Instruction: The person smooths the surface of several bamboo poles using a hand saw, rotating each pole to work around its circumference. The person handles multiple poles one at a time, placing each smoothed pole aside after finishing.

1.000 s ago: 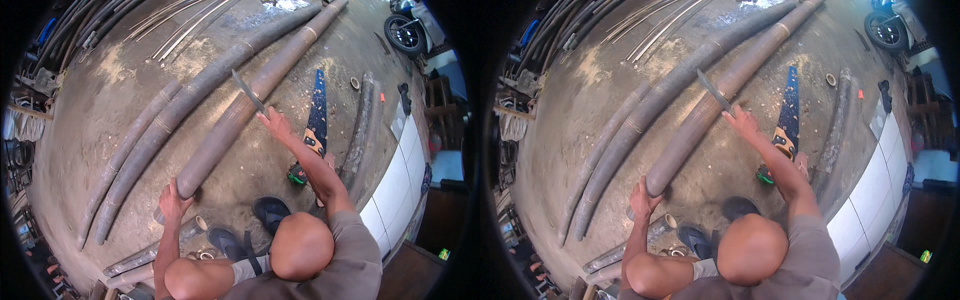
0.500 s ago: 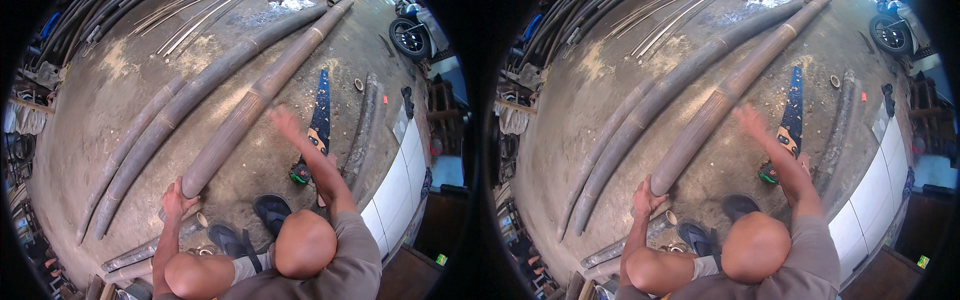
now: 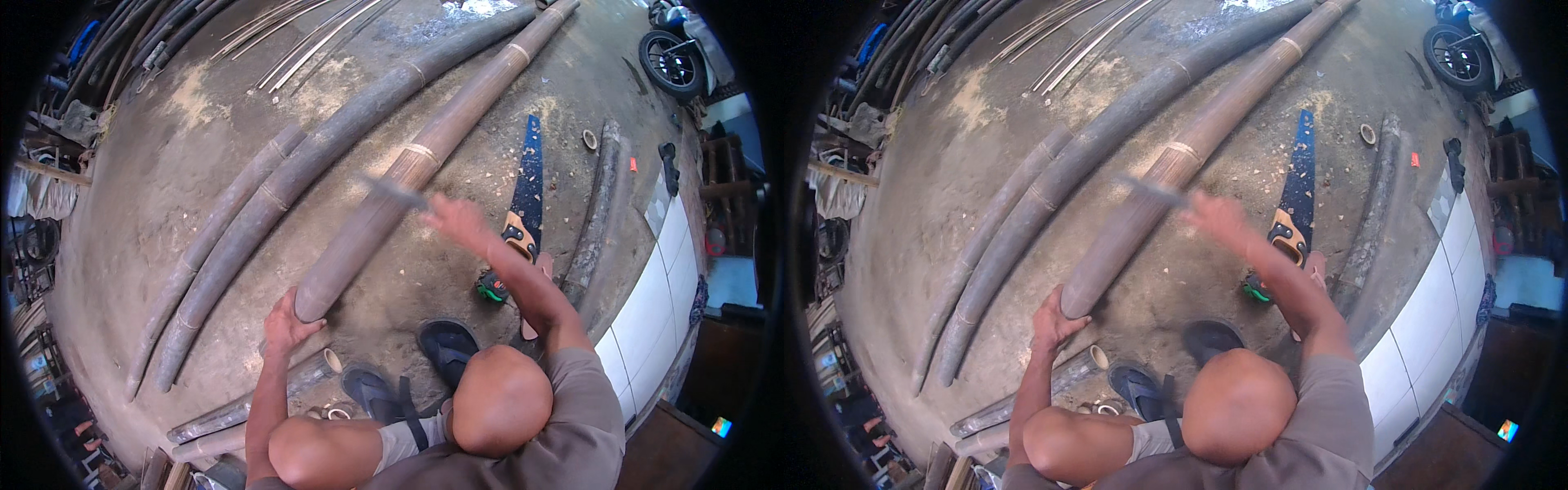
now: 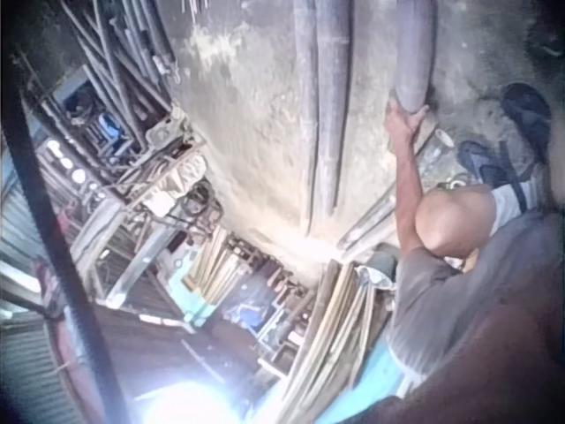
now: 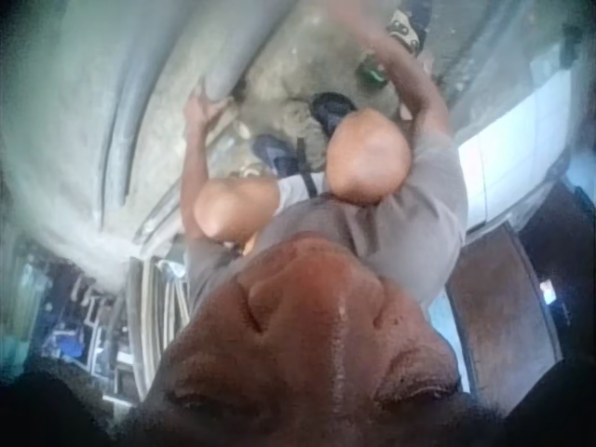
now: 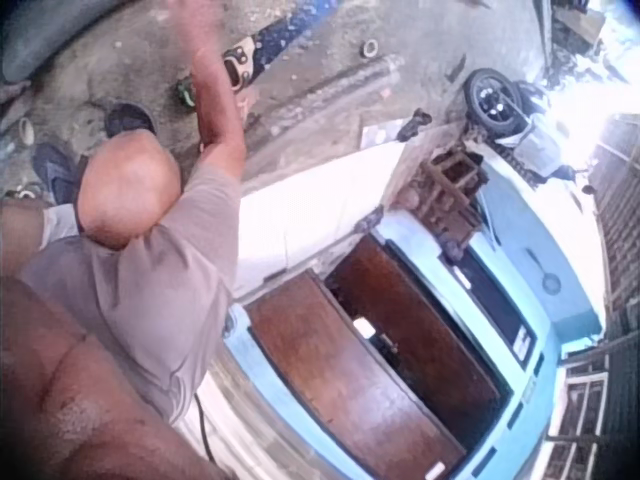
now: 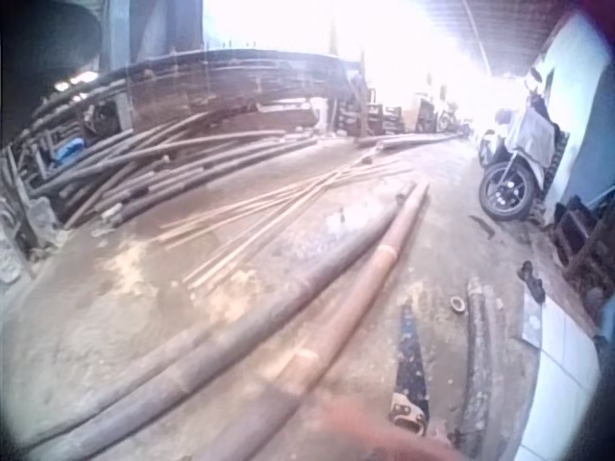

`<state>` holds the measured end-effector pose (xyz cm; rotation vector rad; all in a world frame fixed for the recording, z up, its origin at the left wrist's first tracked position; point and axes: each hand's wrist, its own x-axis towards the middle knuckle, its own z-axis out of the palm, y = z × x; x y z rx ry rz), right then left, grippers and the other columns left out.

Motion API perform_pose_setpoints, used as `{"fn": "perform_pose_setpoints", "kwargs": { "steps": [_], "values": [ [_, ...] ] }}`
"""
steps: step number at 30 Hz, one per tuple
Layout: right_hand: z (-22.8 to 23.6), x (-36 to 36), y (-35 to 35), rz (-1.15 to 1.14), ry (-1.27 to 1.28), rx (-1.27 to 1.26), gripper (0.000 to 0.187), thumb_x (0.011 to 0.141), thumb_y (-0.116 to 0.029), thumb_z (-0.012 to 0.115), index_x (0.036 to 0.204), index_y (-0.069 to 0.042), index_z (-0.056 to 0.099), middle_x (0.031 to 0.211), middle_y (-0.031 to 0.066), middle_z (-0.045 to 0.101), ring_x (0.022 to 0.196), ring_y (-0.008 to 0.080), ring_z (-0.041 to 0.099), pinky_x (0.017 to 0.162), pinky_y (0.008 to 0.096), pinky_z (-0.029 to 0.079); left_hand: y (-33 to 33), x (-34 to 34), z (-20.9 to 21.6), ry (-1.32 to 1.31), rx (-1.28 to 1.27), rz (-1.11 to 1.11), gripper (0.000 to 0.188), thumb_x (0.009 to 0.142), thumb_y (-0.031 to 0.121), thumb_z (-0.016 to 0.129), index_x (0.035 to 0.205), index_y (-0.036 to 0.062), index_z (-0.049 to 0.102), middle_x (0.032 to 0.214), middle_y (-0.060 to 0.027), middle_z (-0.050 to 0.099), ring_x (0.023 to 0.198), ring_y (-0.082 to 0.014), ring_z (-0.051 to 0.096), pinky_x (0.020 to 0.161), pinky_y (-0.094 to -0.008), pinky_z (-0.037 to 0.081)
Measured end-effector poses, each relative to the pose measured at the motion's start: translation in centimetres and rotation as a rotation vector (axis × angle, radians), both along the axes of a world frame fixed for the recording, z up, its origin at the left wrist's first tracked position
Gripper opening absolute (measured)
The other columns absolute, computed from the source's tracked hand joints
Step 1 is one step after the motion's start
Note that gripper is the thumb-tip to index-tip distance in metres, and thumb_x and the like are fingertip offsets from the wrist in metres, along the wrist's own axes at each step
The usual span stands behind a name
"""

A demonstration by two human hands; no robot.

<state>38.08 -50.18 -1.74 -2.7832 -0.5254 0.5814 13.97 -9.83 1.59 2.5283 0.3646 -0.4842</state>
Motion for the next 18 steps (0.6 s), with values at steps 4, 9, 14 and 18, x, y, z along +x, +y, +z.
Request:
{"fn": "perform_pose_setpoints", "kwargs": {
  "steps": [4, 9, 14, 18],
  "values": [
    [-4.6, 4.8, -6.7, -0.475, -0.271, 0.208, 0.055, 0.105, -0.059, 0.053, 0.114, -0.006, 0.058, 0.089, 0.0277, 0.072, 0.088, 0.0473, 0.073, 0.076, 0.0597, 0.055, -1.6, 2.2, 0.5, 0.088, 0.004, -0.022, 0.101, 0.061, 0.048, 0.096, 0.148, 0.0182, 0.055, 0.13, -0.0178, 0.07, 0.122, -0.0378, 0.067, 0.105, -0.0464, 0.053],
    [-2.2, 0.4, -0.8, 0.043, -0.099, 0.044, 0.056, 0.104, -0.06, 0.056, 0.112, -0.005, 0.063, 0.089, 0.0272, 0.073, 0.087, 0.0473, 0.073, 0.072, 0.0614, 0.056, 0.9, 1.5, 1.2, 0.118, 0.024, 0.018, 0.101, 0.059, 0.048, 0.097, 0.146, 0.0193, 0.057, 0.132, -0.0181, 0.069, 0.125, -0.0378, 0.066, 0.107, -0.0464, 0.052],
    [-3.2, 3.0, -3.8, -0.231, -0.209, 0.263, 0.059, 0.103, -0.061, 0.055, 0.12, -0.005, 0.059, 0.092, 0.0303, 0.072, 0.091, 0.0483, 0.073, 0.073, 0.0616, 0.056, 1.0, 1.7, -1.1, 0.067, -0.045, -0.033, 0.102, 0.058, 0.045, 0.097, 0.147, 0.015, 0.057, 0.134, -0.0185, 0.068, 0.128, -0.0359, 0.064, 0.11, -0.0448, 0.05],
    [-2.3, 1.4, -1.6, -0.182, -0.004, 0.042, 0.059, 0.101, -0.063, 0.057, 0.11, -0.006, 0.065, 0.092, 0.0334, 0.07, 0.096, 0.0536, 0.07, 0.081, 0.0587, 0.055, 1.4, 3.3, -0.5, 0.191, -0.145, -0.023, 0.102, 0.057, 0.044, 0.097, 0.145, 0.0091, 0.059, 0.137, -0.0187, 0.067, 0.13, -0.0349, 0.063, 0.111, -0.043, 0.049]
  ]
}}
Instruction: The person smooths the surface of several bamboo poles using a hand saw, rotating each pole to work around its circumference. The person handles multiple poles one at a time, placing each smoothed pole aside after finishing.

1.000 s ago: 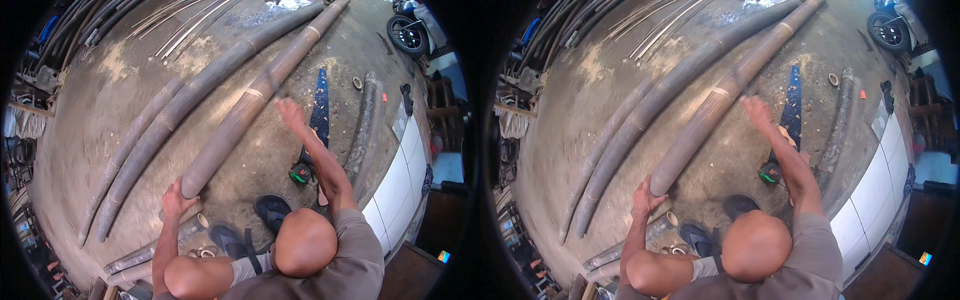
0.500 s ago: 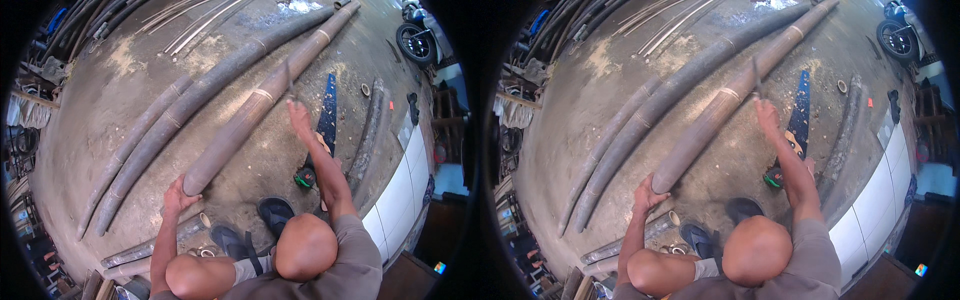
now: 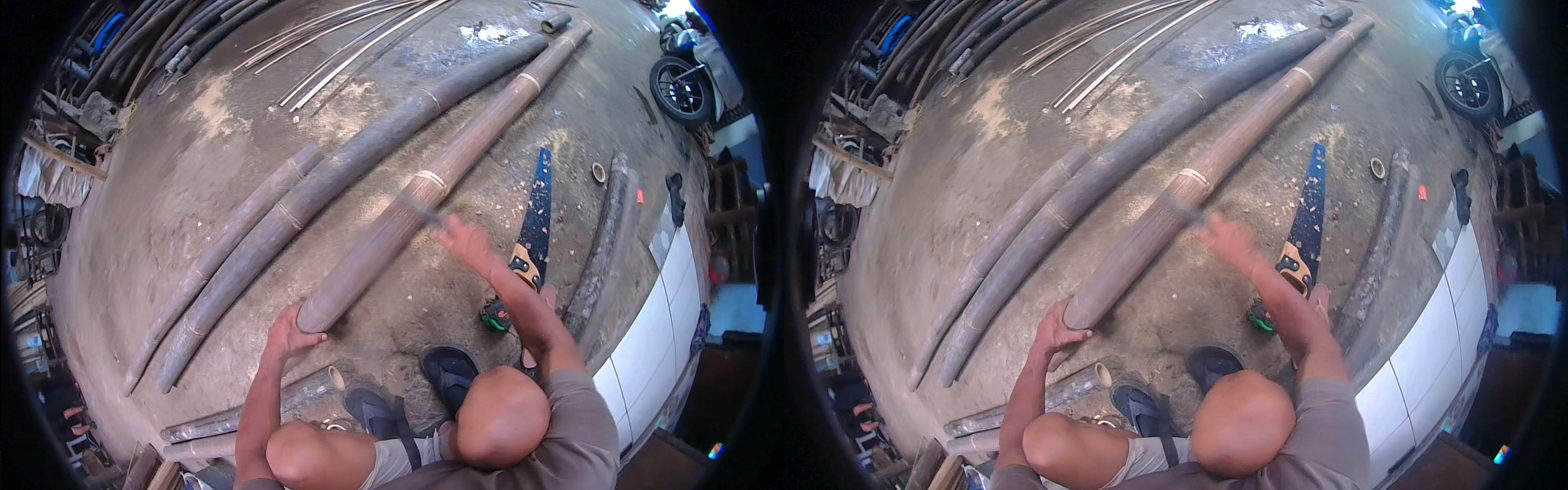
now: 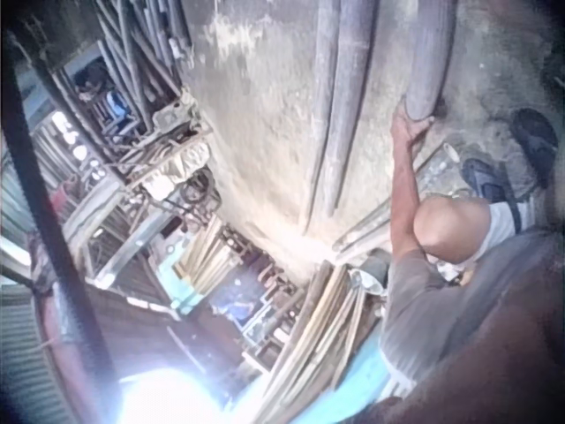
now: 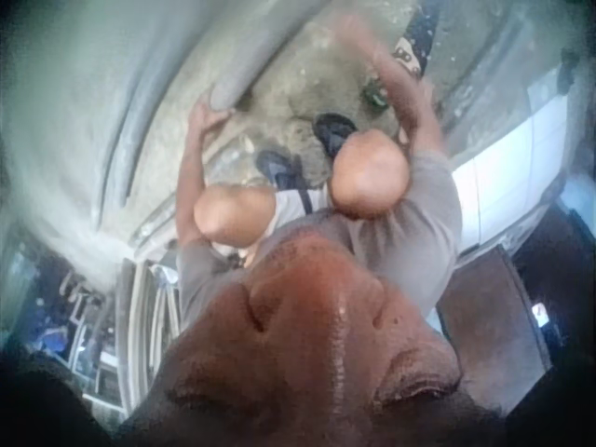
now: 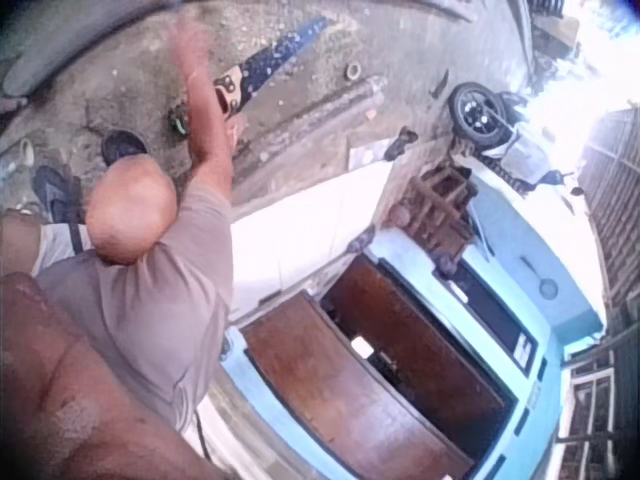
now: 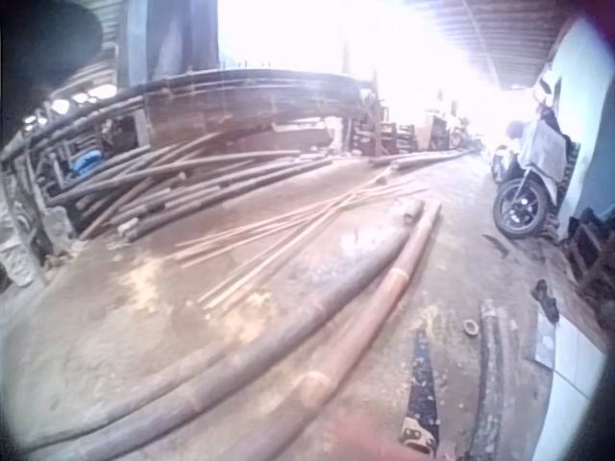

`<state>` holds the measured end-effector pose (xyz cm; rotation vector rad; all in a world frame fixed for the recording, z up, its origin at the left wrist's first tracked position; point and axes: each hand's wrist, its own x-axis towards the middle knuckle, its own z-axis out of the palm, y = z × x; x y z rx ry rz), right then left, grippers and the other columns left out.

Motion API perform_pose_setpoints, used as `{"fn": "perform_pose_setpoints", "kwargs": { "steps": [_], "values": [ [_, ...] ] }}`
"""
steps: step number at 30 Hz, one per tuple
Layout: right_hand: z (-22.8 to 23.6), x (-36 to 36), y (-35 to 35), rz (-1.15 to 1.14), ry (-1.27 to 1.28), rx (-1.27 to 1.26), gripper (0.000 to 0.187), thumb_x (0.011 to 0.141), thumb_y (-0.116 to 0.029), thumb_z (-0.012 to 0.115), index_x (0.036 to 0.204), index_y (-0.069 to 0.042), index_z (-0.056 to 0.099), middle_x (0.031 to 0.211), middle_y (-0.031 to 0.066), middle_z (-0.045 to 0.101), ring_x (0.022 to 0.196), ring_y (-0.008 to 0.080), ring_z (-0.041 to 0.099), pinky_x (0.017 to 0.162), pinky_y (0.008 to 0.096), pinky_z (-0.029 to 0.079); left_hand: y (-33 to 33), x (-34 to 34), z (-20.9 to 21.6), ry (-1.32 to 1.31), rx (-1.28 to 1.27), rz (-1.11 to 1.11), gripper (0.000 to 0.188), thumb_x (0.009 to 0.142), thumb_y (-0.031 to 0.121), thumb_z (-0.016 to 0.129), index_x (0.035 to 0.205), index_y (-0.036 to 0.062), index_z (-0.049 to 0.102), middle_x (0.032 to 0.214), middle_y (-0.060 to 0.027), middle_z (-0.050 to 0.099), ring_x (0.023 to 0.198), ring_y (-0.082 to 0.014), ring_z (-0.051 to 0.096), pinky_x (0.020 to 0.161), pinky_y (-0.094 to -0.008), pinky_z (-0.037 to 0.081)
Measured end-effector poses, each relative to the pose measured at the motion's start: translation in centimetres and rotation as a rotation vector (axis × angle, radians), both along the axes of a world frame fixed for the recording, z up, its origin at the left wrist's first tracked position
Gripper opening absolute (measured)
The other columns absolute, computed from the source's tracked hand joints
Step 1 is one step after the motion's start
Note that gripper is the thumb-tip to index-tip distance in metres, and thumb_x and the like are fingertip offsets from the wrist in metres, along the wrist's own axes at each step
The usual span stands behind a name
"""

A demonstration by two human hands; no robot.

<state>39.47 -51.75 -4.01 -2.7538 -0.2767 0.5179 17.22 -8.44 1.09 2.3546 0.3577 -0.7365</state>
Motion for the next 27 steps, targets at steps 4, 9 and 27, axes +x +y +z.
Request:
{"fn": "perform_pose_setpoints", "kwargs": {
  "steps": [4, 9, 27],
  "values": [
    [-1.2, 3.4, -1.6, -0.293, -0.151, 0.249, 0.056, 0.103, -0.06, 0.057, 0.114, -0.006, 0.062, 0.091, 0.032, 0.071, 0.093, 0.0522, 0.071, 0.078, 0.0612, 0.055, 1.5, -0.3, -1.8, -0.048, -0.12, 0.014, 0.099, 0.056, 0.042, 0.097, 0.141, 0.0066, 0.062, 0.134, -0.0186, 0.069, 0.128, -0.0336, 0.064, 0.11, -0.0418, 0.049],
    [-4.7, 1.8, -1.9, -0.023, -0.206, 0.135, 0.056, 0.103, -0.061, 0.055, 0.109, -0.006, 0.06, 0.091, 0.0308, 0.072, 0.096, 0.0535, 0.07, 0.078, 0.0596, 0.054, 0.5, 1.0, 0.1, -0.035, -0.266, 0.084, 0.097, 0.056, 0.038, 0.095, 0.141, 0.0063, 0.062, 0.129, -0.018, 0.072, 0.125, -0.0328, 0.066, 0.109, -0.0412, 0.049],
    [2.8, -15.4, -11.9, -0.777, -0.005, 0.641, 0.049, 0.106, -0.046, 0.06, 0.105, 0.003, 0.068, 0.093, 0.0119, 0.071, 0.08, 0.0236, 0.07, 0.073, 0.0388, 0.053, -5.6, -4.9, 0.1, -0.185, 0.399, -0.055, 0.111, 0.066, 0.054, 0.092, 0.157, 0.0117, 0.043, 0.139, -0.0208, 0.062, 0.127, -0.0393, 0.062, 0.107, -0.0498, 0.05]
  ]
}}
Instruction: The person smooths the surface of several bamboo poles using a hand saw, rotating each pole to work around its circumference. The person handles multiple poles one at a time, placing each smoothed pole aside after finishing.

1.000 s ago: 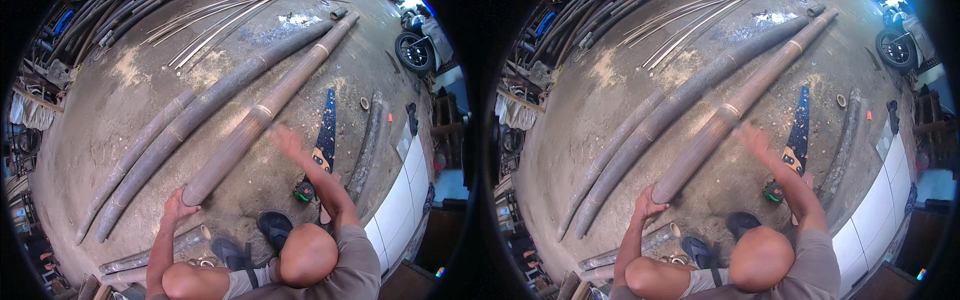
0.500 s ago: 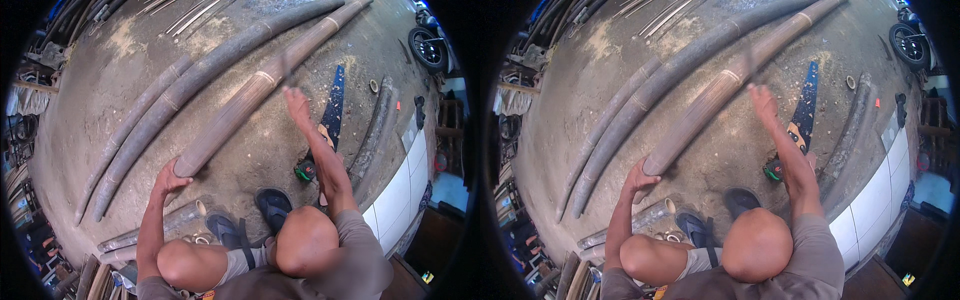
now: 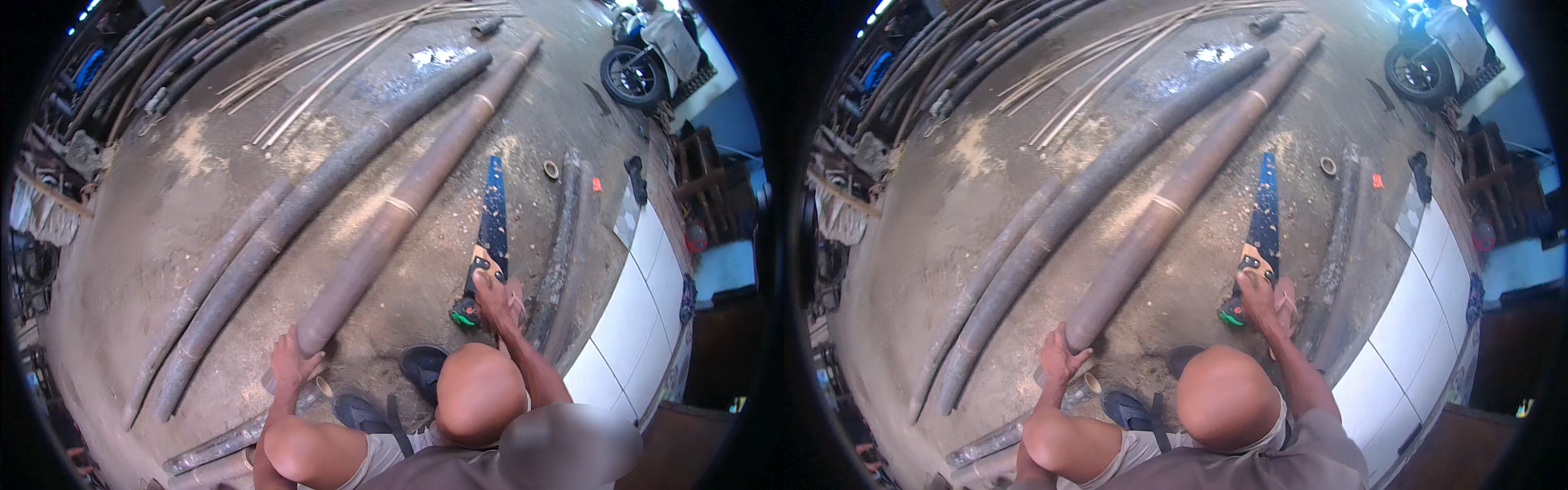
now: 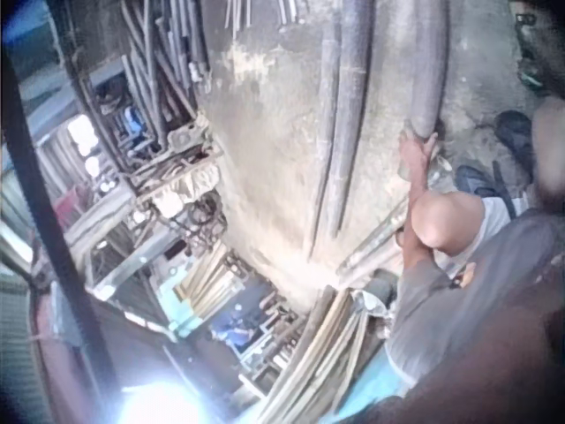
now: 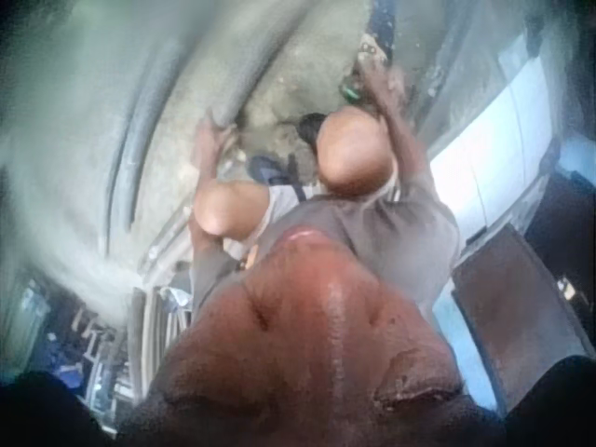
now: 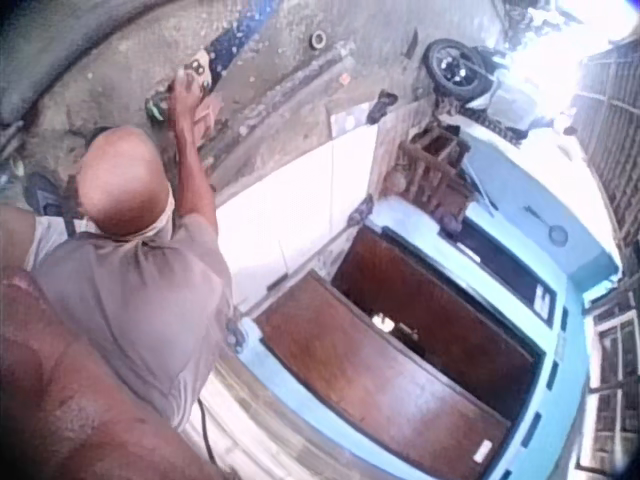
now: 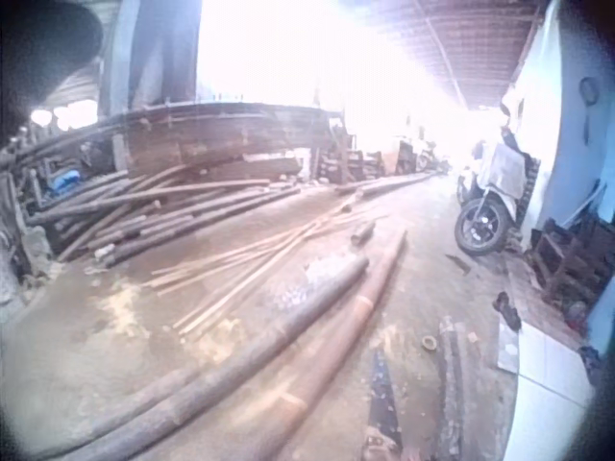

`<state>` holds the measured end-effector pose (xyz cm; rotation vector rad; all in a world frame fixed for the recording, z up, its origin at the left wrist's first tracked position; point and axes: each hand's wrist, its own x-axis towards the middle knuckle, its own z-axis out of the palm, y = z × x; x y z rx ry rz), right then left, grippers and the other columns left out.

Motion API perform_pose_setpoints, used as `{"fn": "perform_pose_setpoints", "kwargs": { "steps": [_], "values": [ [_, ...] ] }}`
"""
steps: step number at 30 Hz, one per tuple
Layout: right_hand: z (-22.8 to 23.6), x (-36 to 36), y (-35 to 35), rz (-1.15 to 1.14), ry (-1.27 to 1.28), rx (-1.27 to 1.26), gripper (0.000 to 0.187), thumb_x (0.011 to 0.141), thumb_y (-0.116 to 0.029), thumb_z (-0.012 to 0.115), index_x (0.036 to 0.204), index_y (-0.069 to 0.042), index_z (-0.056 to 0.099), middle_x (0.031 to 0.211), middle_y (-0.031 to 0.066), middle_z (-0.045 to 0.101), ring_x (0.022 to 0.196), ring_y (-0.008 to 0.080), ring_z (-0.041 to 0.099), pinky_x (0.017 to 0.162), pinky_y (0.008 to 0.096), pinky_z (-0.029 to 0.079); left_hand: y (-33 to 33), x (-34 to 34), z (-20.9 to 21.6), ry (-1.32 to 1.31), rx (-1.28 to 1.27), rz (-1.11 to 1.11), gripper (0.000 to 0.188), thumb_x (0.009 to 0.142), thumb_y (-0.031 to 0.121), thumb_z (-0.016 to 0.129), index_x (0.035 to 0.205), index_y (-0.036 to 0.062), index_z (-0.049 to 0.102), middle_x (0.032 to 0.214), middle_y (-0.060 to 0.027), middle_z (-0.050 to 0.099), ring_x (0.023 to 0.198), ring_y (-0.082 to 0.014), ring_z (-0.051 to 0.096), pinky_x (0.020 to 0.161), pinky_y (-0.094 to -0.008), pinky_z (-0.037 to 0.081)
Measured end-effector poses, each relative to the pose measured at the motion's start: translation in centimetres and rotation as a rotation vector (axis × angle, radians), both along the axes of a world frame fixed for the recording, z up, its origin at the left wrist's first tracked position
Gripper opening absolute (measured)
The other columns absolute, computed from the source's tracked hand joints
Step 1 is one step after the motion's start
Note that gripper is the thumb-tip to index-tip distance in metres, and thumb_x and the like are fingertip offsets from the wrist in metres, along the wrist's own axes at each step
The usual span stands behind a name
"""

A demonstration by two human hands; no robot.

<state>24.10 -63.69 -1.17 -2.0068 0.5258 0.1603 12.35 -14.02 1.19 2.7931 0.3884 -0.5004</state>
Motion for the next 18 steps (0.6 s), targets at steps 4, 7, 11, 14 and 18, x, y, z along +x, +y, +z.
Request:
{"fn": "perform_pose_setpoints", "kwargs": {
  "steps": [4, 7, 11, 14, 18],
  "values": [
    [2.7, -6.2, 0.8, -0.247, 0.167, 0.24, 0.034, 0.103, -0.038, 0.068, 0.107, -0.004, 0.068, 0.073, 0.0029, 0.06, 0.058, 0.0149, 0.059, 0.051, 0.0321, 0.048, 1.7, -2.7, 0.9, -0.126, -0.048, -0.161, 0.11, 0.071, 0.047, 0.091, 0.16, 0.0087, 0.039, 0.147, -0.021, 0.056, 0.134, -0.0397, 0.055, 0.111, -0.0513, 0.047],
    [3.4, -7.6, 0.1, -0.338, 0.224, 0.316, 0.035, 0.102, -0.039, 0.069, 0.106, -0.004, 0.068, 0.072, 0.0027, 0.059, 0.058, 0.0147, 0.059, 0.051, 0.0321, 0.047, 3.8, -4.3, 1.2, -0.029, -0.17, -0.029, 0.111, 0.07, 0.04, 0.093, 0.159, 0.0051, 0.039, 0.144, -0.0234, 0.057, 0.133, -0.0422, 0.055, 0.113, -0.0496, 0.046],
    [3.6, -7.4, 1.3, -0.312, 0.224, 0.353, 0.036, 0.102, -0.04, 0.069, 0.105, -0.005, 0.067, 0.072, 0.0024, 0.059, 0.057, 0.0143, 0.058, 0.05, 0.032, 0.047, 7.8, -8.0, -0.3, -0.007, -0.127, 0.031, 0.106, 0.066, 0.037, 0.095, 0.153, 0.0028, 0.044, 0.14, -0.0237, 0.059, 0.129, -0.044, 0.056, 0.11, -0.0498, 0.047],
    [3.8, -7.4, 1.6, -0.295, 0.222, 0.357, 0.036, 0.102, -0.041, 0.069, 0.104, -0.005, 0.067, 0.071, 0.0021, 0.058, 0.056, 0.014, 0.058, 0.049, 0.0319, 0.047, 8.1, -8.5, -0.9, -0.02, -0.136, 0.011, 0.099, 0.065, 0.036, 0.095, 0.147, 0.0034, 0.049, 0.134, -0.0218, 0.061, 0.125, -0.0426, 0.057, 0.107, -0.0501, 0.048],
    [4.3, -7.5, 1.3, -0.277, 0.199, 0.345, 0.037, 0.101, -0.042, 0.07, 0.103, -0.005, 0.067, 0.071, 0.0018, 0.058, 0.056, 0.0136, 0.057, 0.049, 0.0318, 0.046, 5.7, -8.2, -0.9, 0.004, 0.08, 0.061, 0.096, 0.063, 0.037, 0.095, 0.142, 0.0058, 0.051, 0.129, -0.0182, 0.059, 0.126, -0.0388, 0.055, 0.105, -0.0508, 0.048]
  ]
}}
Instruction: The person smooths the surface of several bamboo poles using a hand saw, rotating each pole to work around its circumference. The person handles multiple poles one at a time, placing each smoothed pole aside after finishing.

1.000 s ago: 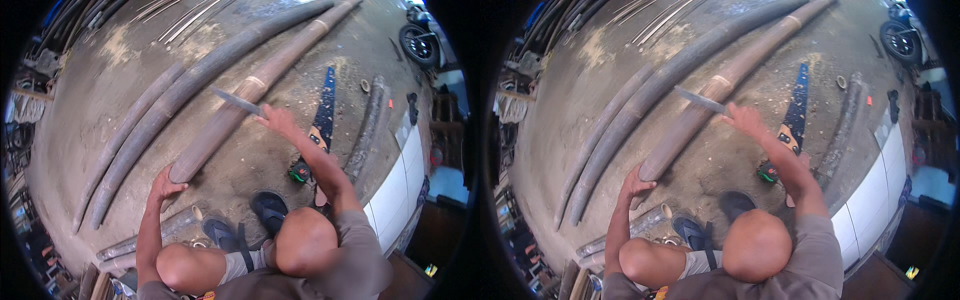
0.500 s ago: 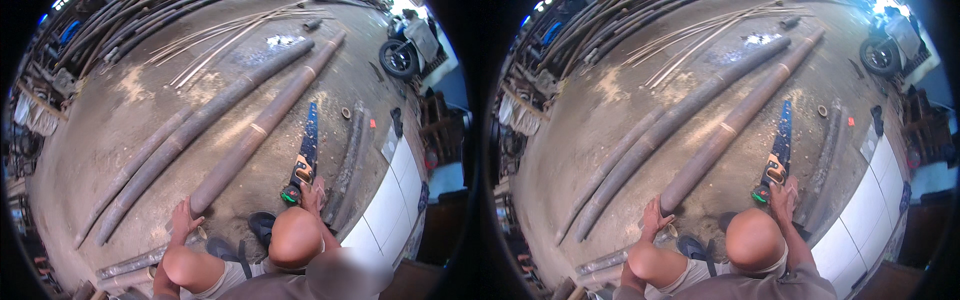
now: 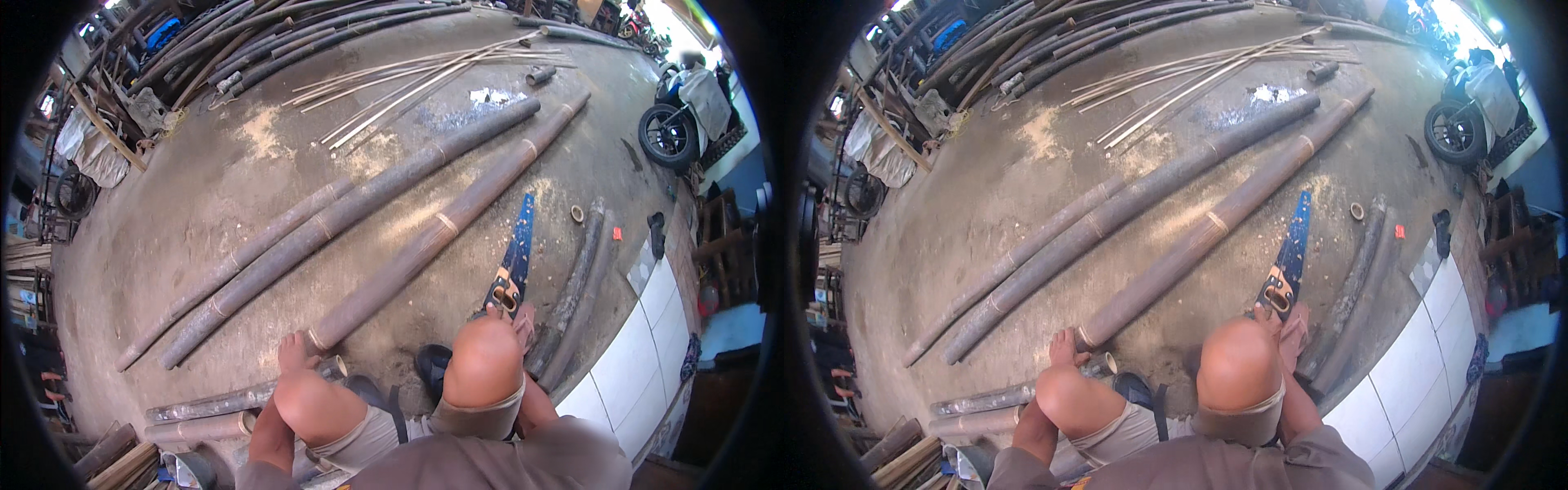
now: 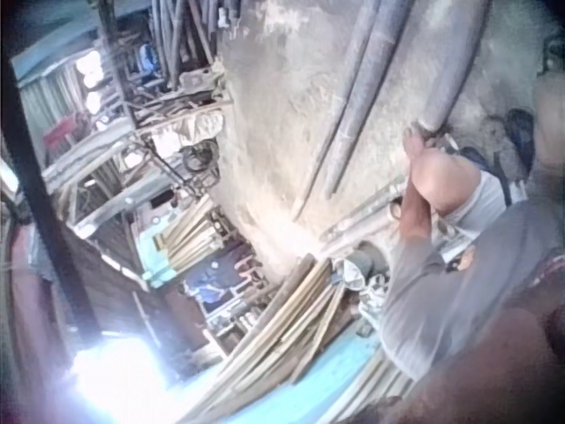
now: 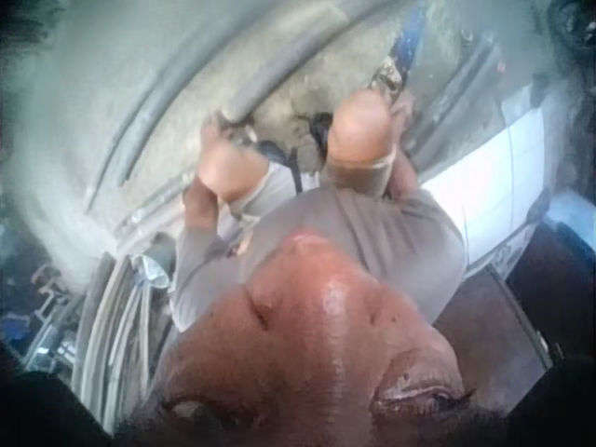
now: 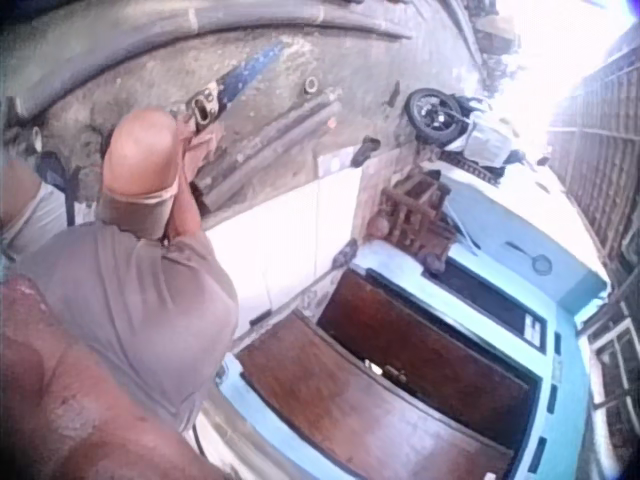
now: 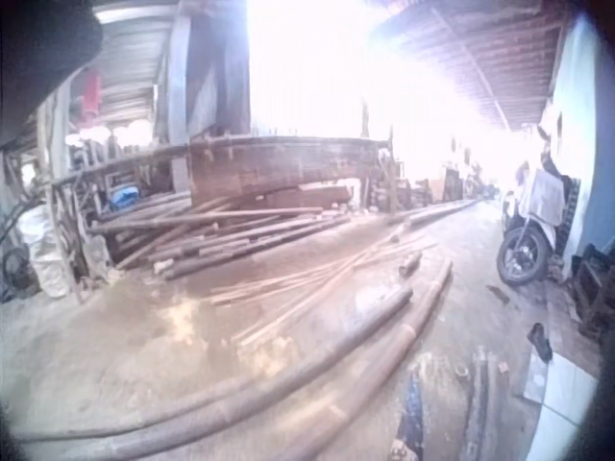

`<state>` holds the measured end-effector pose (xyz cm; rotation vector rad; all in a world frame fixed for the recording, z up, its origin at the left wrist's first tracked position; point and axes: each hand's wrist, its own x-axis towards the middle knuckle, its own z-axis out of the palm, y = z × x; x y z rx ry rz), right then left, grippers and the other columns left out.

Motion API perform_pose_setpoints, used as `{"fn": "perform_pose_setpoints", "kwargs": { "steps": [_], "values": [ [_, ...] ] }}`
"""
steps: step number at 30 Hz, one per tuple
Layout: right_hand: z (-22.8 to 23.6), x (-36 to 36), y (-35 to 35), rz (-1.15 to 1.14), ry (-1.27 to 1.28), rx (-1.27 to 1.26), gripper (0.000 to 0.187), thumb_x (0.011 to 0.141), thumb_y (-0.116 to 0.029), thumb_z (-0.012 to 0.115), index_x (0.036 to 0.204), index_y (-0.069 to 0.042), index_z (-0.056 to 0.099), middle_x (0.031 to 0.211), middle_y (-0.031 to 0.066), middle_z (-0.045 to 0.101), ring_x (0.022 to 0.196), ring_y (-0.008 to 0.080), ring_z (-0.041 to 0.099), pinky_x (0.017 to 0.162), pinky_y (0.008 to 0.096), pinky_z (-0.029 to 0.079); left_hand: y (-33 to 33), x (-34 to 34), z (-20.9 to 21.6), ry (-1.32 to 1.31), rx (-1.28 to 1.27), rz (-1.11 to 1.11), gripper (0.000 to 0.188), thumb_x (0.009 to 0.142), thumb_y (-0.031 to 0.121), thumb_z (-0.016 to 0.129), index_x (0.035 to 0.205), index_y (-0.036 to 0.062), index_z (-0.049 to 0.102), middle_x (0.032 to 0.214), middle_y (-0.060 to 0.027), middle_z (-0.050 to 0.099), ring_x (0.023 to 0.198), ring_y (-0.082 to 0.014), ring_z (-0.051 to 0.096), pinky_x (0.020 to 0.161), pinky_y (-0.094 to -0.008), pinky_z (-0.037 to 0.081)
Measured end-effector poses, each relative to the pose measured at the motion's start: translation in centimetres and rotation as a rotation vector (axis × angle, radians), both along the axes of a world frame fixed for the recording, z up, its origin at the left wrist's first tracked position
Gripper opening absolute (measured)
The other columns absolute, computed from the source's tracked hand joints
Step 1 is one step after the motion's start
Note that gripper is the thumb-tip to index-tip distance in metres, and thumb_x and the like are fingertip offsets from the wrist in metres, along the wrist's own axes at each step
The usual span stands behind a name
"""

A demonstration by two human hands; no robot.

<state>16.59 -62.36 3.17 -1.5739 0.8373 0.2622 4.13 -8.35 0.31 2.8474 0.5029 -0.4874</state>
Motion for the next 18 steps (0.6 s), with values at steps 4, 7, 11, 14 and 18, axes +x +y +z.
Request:
{"fn": "perform_pose_setpoints", "kwargs": {
  "steps": [4, 7, 11, 14, 18],
  "values": [
    [-0.3, -0.5, 0.3, 0.034, -0.009, -0.034, 0.038, 0.101, -0.043, 0.07, 0.102, -0.006, 0.066, 0.07, 0.0014, 0.057, 0.055, 0.0133, 0.057, 0.048, 0.0318, 0.046, -1.1, -0.8, -1.4, -0.05, 0.176, 0.054, 0.099, 0.06, 0.041, 0.097, 0.144, 0.0117, 0.052, 0.128, -0.0152, 0.057, 0.128, -0.0366, 0.052, 0.104, -0.0523, 0.047],
    [-0.2, -1.3, 0.0, 0.037, -0.006, -0.073, 0.039, 0.101, -0.044, 0.07, 0.102, -0.006, 0.066, 0.07, 0.0012, 0.057, 0.055, 0.013, 0.056, 0.047, 0.0317, 0.046, -0.6, 0.6, 1.1, -0.051, -0.01, 0.017, 0.096, 0.06, 0.047, 0.096, 0.141, 0.0114, 0.057, 0.127, -0.0172, 0.058, 0.125, -0.0388, 0.055, 0.102, -0.0512, 0.05],
    [-0.6, -1.6, 0.9, 0.034, -0.005, -0.074, 0.039, 0.1, -0.045, 0.071, 0.101, -0.006, 0.066, 0.069, 0.0008, 0.056, 0.054, 0.0126, 0.056, 0.047, 0.0316, 0.045, 3.8, -0.8, 0.2, -0.005, -0.327, 0.016, 0.096, 0.062, 0.049, 0.095, 0.14, 0.0086, 0.058, 0.125, -0.0217, 0.066, 0.12, -0.0424, 0.062, 0.102, -0.0496, 0.051],
    [-1.2, -1.4, 1.5, 0.023, 0.003, -0.074, 0.04, 0.1, -0.046, 0.071, 0.1, -0.006, 0.065, 0.069, 0.0006, 0.056, 0.054, 0.0123, 0.056, 0.046, 0.0316, 0.045, 3.3, -0.7, 0.0, -0.032, -0.26, 0.003, 0.094, 0.063, 0.047, 0.095, 0.14, 0.0073, 0.057, 0.122, -0.0229, 0.069, 0.119, -0.0427, 0.065, 0.103, -0.0493, 0.051],
    [-2.7, -1.6, 3.4, 0.031, 0.018, -0.098, 0.041, 0.1, -0.047, 0.071, 0.099, -0.007, 0.065, 0.068, 0.0002, 0.055, 0.053, 0.012, 0.055, 0.045, 0.0315, 0.044, 1.1, 0.3, -0.5, -0.18, -0.118, -0.027, 0.09, 0.06, 0.04, 0.097, 0.134, 0.007, 0.06, 0.12, -0.0195, 0.065, 0.114, -0.0414, 0.062, 0.098, -0.0508, 0.053]
  ]
}}
